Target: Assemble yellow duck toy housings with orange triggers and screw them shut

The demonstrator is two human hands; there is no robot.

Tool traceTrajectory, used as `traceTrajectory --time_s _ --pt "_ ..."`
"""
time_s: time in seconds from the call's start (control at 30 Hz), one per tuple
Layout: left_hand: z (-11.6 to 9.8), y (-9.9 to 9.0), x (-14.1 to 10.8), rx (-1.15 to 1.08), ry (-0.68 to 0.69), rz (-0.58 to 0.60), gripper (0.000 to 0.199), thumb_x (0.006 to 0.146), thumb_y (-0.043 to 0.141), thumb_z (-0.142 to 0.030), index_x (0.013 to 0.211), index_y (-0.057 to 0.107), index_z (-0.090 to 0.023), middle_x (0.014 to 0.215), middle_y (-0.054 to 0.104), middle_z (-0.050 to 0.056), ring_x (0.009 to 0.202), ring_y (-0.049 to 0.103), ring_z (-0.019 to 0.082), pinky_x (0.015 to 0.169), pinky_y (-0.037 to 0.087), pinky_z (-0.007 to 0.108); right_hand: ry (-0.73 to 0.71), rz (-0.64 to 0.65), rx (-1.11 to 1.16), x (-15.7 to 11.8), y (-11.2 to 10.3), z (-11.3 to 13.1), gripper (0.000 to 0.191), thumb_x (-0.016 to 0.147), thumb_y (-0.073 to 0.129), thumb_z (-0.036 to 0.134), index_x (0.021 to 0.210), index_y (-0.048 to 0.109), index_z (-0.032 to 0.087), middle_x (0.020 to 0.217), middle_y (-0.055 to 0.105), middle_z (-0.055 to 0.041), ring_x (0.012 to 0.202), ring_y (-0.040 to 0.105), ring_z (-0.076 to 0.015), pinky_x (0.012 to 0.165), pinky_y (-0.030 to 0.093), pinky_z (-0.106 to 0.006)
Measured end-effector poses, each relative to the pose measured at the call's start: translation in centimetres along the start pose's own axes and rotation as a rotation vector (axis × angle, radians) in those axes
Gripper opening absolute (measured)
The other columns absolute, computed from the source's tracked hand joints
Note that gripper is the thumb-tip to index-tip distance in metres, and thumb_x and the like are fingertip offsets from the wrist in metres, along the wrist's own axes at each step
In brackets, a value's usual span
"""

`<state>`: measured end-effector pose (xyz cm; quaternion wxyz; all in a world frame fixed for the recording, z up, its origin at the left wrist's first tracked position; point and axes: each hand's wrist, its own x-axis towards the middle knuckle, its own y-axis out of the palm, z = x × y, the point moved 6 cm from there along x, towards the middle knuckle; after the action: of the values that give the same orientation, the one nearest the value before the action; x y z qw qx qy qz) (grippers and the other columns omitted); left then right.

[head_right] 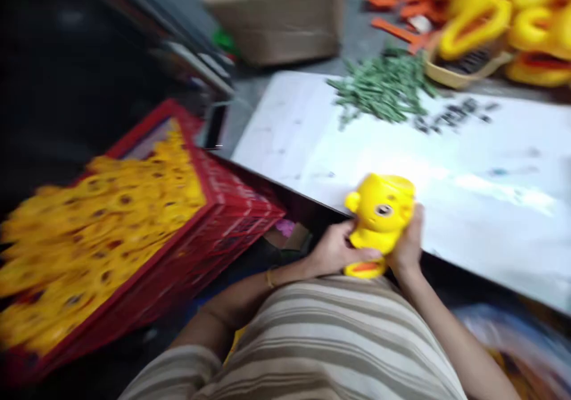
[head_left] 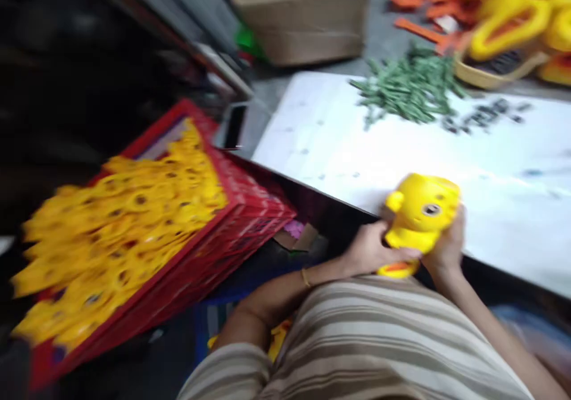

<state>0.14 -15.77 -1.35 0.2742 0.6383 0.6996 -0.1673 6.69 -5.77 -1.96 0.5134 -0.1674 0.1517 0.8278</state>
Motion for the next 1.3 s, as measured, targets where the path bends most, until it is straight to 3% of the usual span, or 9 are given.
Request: traceTrajectory --time_s 0.07,0.1,0.2,0.33,0.57,0.67,0.83,0.97,1.3 --pt "0.2 -0.3 1.1 -0.100 0.050 -0.041 0.061 0.073 0.080 -0.044 0.122 0.062 -0.013 0.121 0.071 0.011 0.109 0.068 0.027 0.095 0.055 0.038 0.038 -0.199 0.060 -0.5 -2.7 -1.1 0.055 0.099 0.020 0.059 0.101 0.065 0.027 0.109 0.067 -0.0038 0.104 0.064 -0.0192 0.082 0.056 -0.033" --pt "0.1 -0.4 1.4 -0.133 0.066 -0.064 0.059 0.071 0.081 -0.041 0.119 0.063 -0.013 0.118 0.073 0.011 0.106 0.069 0.026 0.094 0.055 0.036 0.072 -0.218 0.149 -0.4 -3.0 -1.7 0.055 0.097 0.023 0.062 0.102 0.064 0.027 0.106 0.069 -0.0032 0.106 0.064 -0.0209 0.081 0.056 -0.034" --pt "-0.5 -0.3 1.3 -0.186 0.090 -0.086 0.055 0.070 0.082 -0.036 0.116 0.066 -0.011 0.115 0.074 0.010 0.104 0.070 0.025 0.092 0.056 0.033 0.120 -0.190 0.327 0.1 -2.4 -2.0 0.052 0.091 0.033 0.065 0.108 0.063 0.027 0.104 0.071 -0.0016 0.111 0.065 -0.0233 0.081 0.057 -0.035" --pt "-1.0 0.0 1.0 -0.190 0.108 -0.107 0.066 0.067 0.085 -0.031 0.126 0.061 -0.013 0.123 0.071 0.011 0.112 0.068 0.027 0.096 0.055 0.034 0.113 -0.156 0.311 0.0 -1.9 -1.1 0.058 0.090 0.029 0.067 0.117 0.062 0.027 0.107 0.072 -0.0018 0.116 0.064 -0.0233 0.081 0.057 -0.036" --pt "-1.6 -0.8 1.0 0.148 0.101 -0.181 0.062 0.067 0.083 -0.042 0.119 0.063 -0.015 0.110 0.075 0.010 0.105 0.070 0.028 0.091 0.057 0.034 0.112 -0.149 0.284 -0.6 -1.8 -1.0 0.063 0.091 0.021 0.067 0.118 0.063 0.030 0.107 0.072 -0.0031 0.117 0.063 -0.0246 0.084 0.057 -0.039" --pt "-1.7 -1.0 0.8 0.173 0.102 -0.203 0.066 0.068 0.082 -0.047 0.122 0.059 -0.016 0.108 0.075 0.010 0.102 0.071 0.028 0.088 0.057 0.035 0.133 -0.135 0.253 -0.9 -1.4 -1.2 0.066 0.091 0.019 0.068 0.120 0.063 0.028 0.106 0.073 -0.0049 0.120 0.062 -0.0266 0.087 0.057 -0.042" --pt "-1.1 -1.0 0.5 0.129 0.068 -0.242 0.081 0.064 0.084 -0.052 0.129 0.049 -0.019 0.106 0.075 0.010 0.096 0.073 0.027 0.082 0.060 0.037 0.043 -0.174 0.338 -1.2 -1.5 -1.1 0.062 0.087 0.033 0.073 0.109 0.069 0.027 0.110 0.073 -0.0052 0.122 0.060 -0.0297 0.088 0.056 -0.043" --pt "-1.5 -0.6 0.1 0.257 0.130 -0.215 0.066 0.069 0.079 -0.055 0.119 0.058 -0.019 0.100 0.075 0.009 0.092 0.073 0.027 0.082 0.059 0.038 0.020 -0.172 0.379 -1.6 -1.6 -1.3 0.058 0.088 0.036 0.072 0.098 0.070 0.027 0.107 0.074 -0.0045 0.120 0.062 -0.0289 0.087 0.057 -0.041" --pt "-0.9 0.3 -0.7 0.320 0.195 -0.270 0.072 0.065 0.081 -0.057 0.118 0.059 -0.015 0.091 0.077 0.010 0.081 0.074 0.028 0.070 0.060 0.035 -0.081 -0.355 0.128 -2.4 -4.3 -3.4 0.047 0.085 0.043 0.068 0.090 0.063 0.026 0.092 0.071 -0.0025 0.104 0.065 -0.0255 0.081 0.057 -0.040"
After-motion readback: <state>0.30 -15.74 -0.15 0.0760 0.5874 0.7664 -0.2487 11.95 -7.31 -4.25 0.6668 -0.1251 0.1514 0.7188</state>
